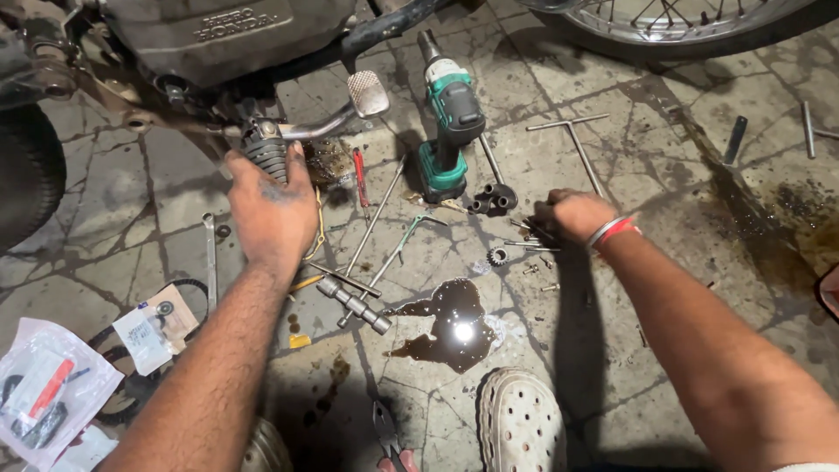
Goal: The person kneels beside a motorcycle on the workshop floor and works on the engine area. They use a T-handle wrench to loosen and turn bolts on the engine casing, hold removed bolts and small parts in one hand, and continue turning the wrench on fasteners near the engine and footpeg.
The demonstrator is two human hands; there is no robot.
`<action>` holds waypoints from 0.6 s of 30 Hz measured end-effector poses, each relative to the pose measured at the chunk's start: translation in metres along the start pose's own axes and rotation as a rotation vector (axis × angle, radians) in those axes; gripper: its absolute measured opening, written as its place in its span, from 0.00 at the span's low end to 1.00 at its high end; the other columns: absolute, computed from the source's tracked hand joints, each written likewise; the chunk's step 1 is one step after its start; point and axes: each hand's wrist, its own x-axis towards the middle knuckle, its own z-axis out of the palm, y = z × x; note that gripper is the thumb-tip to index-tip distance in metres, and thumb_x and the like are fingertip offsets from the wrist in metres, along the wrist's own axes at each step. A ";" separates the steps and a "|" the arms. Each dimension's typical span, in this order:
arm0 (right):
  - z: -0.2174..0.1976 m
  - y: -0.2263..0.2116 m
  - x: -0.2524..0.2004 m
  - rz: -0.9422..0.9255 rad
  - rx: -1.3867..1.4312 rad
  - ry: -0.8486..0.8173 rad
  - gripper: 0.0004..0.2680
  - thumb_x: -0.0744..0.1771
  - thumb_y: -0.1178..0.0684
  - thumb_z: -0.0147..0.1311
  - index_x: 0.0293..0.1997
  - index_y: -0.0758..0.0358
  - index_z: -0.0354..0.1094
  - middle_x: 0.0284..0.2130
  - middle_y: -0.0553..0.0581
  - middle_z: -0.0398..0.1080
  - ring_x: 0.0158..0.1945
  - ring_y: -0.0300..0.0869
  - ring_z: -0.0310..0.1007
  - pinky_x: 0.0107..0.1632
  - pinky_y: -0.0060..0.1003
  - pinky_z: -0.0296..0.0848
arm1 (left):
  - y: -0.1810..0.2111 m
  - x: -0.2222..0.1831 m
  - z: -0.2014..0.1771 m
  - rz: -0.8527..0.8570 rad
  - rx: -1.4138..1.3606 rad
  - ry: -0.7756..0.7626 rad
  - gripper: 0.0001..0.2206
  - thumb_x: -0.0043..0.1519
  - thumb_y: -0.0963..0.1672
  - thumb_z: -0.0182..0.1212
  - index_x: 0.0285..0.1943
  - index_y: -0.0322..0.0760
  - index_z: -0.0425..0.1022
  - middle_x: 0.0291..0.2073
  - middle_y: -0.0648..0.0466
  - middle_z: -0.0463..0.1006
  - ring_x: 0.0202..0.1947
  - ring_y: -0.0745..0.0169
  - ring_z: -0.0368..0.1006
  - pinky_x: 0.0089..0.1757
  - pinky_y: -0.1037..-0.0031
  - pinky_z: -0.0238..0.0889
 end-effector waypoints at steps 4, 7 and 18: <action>0.007 -0.004 -0.004 -0.023 -0.046 0.192 0.10 0.63 0.55 0.54 0.48 0.50 0.73 0.46 0.61 0.71 0.52 0.56 0.74 0.49 0.50 0.74 | 0.001 -0.001 0.000 -0.002 -0.037 -0.008 0.31 0.66 0.52 0.64 0.66 0.23 0.58 0.30 0.43 0.79 0.34 0.46 0.79 0.41 0.58 0.71; 0.023 0.012 0.000 0.044 0.129 0.309 0.11 0.61 0.59 0.55 0.46 0.55 0.73 0.44 0.62 0.72 0.49 0.57 0.74 0.48 0.49 0.74 | 0.001 0.000 -0.002 0.006 -0.039 -0.009 0.32 0.66 0.52 0.64 0.67 0.22 0.57 0.30 0.43 0.79 0.35 0.46 0.79 0.42 0.59 0.71; 0.115 0.076 0.026 0.396 1.721 0.287 0.08 0.65 0.57 0.55 0.44 0.70 0.71 0.30 0.56 0.71 0.31 0.44 0.69 0.34 0.38 0.66 | 0.010 -0.001 -0.008 -0.022 0.006 -0.034 0.32 0.66 0.52 0.65 0.66 0.20 0.57 0.29 0.45 0.79 0.35 0.47 0.78 0.43 0.59 0.70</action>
